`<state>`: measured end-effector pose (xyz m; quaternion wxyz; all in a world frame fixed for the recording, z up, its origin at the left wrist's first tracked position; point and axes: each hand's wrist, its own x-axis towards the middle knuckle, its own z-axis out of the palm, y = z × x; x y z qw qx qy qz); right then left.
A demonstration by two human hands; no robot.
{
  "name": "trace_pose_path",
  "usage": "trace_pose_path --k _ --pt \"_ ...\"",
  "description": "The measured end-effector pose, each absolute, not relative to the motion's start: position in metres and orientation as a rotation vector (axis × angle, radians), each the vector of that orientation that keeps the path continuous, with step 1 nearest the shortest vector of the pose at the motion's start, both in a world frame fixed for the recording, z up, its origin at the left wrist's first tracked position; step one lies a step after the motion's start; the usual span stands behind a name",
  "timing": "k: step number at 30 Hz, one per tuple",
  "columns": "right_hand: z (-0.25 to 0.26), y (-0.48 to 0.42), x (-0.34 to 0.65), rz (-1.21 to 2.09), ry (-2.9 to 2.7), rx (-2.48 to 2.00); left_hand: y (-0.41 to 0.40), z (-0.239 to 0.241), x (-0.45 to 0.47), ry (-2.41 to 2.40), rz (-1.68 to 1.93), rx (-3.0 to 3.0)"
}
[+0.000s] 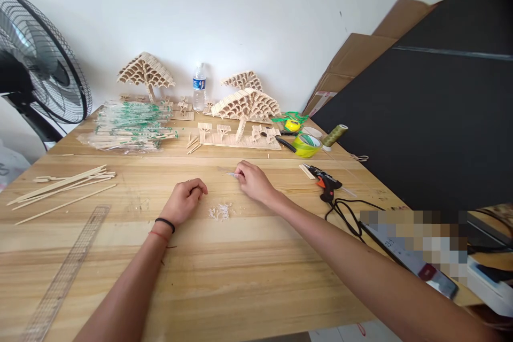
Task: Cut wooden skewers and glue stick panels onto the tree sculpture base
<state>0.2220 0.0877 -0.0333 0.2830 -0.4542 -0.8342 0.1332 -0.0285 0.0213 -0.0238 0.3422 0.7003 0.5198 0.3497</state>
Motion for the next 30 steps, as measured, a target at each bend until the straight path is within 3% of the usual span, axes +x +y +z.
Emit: trace_pose_path --k 6,15,22,30 --pt "-0.036 0.052 0.218 0.414 -2.355 -1.109 0.021 -0.024 -0.027 1.374 0.884 1.814" --pt "-0.036 0.075 0.253 0.295 -2.136 -1.367 0.021 -0.024 -0.027 1.392 0.870 1.824" --pt "-0.037 0.020 0.229 0.333 -2.282 -1.234 0.021 -0.022 -0.028 1.383 0.876 1.852" --pt "-0.037 0.052 0.263 0.161 -2.004 -1.550 0.020 -0.022 -0.028 1.396 0.856 1.848"
